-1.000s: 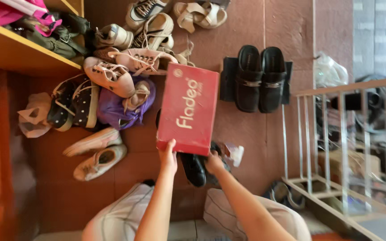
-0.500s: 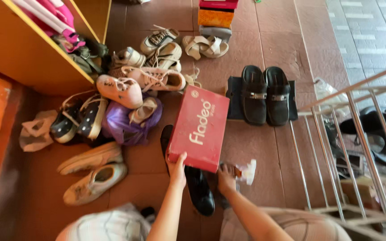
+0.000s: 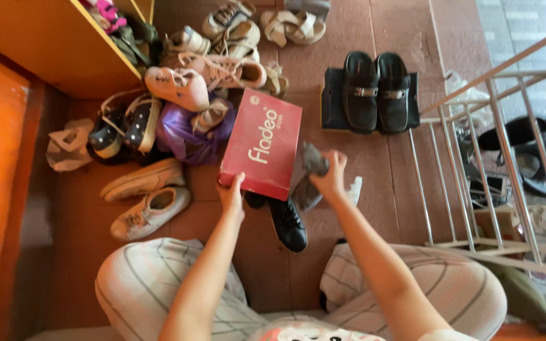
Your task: The person cleans a pair of black shoes and a pair of white shoes with a cloth, then ties the laces of a black shoe and places them in a box.
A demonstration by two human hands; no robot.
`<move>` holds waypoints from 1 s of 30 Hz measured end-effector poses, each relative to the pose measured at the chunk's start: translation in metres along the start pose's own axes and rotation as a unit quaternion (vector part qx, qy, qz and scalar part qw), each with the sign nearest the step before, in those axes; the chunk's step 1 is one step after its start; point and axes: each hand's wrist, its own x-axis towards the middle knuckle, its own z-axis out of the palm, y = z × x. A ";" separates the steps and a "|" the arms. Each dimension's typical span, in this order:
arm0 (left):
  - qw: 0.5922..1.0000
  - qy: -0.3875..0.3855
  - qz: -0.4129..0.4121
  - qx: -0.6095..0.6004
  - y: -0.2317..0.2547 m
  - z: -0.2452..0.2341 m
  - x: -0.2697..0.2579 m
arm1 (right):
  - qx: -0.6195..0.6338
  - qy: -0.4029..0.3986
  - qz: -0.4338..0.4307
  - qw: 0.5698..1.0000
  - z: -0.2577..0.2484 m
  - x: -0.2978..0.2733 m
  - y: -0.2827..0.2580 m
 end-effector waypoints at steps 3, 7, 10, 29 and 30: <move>0.998 -0.051 -0.012 0.026 0.006 -0.016 -0.003 | 0.031 -0.034 0.092 0.995 -0.020 0.032 -0.041; 0.996 -0.051 0.073 -0.013 -0.013 0.000 -0.001 | 0.191 -0.122 0.037 0.973 -0.018 0.050 -0.109; 0.996 -0.070 -0.035 0.035 -0.018 0.006 -0.005 | 0.103 -0.207 -0.165 0.959 0.001 0.047 -0.164; 0.994 -0.038 0.070 0.078 0.038 0.003 -0.012 | -0.315 -0.034 0.052 0.947 0.031 0.145 -0.023; 0.991 -0.022 0.096 0.088 0.038 0.005 -0.009 | -0.242 0.002 0.046 0.969 0.029 0.146 -0.031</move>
